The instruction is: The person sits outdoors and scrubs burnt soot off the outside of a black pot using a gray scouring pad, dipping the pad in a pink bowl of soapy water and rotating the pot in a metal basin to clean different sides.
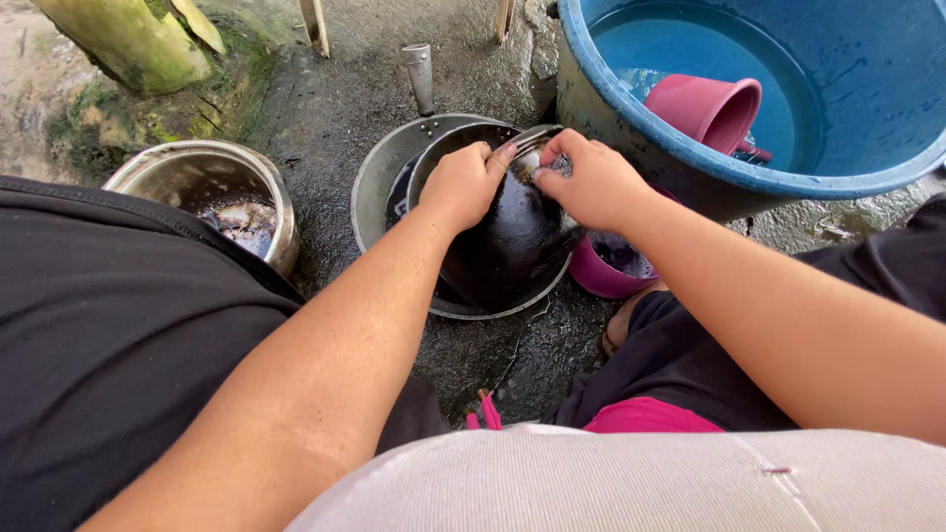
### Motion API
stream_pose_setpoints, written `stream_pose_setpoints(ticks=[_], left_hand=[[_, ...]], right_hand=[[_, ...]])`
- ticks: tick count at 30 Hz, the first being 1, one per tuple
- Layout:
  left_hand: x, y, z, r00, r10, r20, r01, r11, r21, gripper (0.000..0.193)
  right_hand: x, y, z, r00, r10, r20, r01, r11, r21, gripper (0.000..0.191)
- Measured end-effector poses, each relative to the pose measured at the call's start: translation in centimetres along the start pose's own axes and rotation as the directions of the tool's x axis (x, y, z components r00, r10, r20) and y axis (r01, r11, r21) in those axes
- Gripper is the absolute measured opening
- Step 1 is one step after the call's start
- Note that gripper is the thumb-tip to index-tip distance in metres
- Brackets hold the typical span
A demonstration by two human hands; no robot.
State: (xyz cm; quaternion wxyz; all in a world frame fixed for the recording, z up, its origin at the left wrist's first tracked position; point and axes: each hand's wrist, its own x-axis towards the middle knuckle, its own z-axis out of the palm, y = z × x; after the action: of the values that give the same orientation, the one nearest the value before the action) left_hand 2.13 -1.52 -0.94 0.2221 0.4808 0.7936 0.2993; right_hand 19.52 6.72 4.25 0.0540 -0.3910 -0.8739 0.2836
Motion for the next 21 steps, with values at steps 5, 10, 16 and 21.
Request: stream_pose_setpoints(ticks=[5,10,16,21], left_hand=[[-0.2,0.2,1.2,0.993,-0.090,-0.082,0.082,0.992,-0.091,0.057],[-0.3,-0.8,2.3,0.995,-0.080,-0.051,0.073,0.988,-0.139,0.060],[0.1,-1.2,3.3,0.999,0.027,-0.020,-0.032,0.958,-0.284,0.058],[0.3,-0.9,4.0,0.995,0.100,-0.008,-0.098,0.951,-0.295,0.059]], right_hand=[[-0.1,-1.1,0.6,0.969,-0.166,-0.181,0.180,0.982,0.064,0.052],[-1.6,-1.7,3.7,0.898,-0.402,-0.177,0.373,0.911,-0.176,0.075],[-1.8,-0.9,4.0,0.937,-0.321,-0.137,0.305,0.944,-0.124,0.070],[0.8,-1.6,1.0,0.970,-0.146,-0.193,0.137,0.989,-0.061,0.056]])
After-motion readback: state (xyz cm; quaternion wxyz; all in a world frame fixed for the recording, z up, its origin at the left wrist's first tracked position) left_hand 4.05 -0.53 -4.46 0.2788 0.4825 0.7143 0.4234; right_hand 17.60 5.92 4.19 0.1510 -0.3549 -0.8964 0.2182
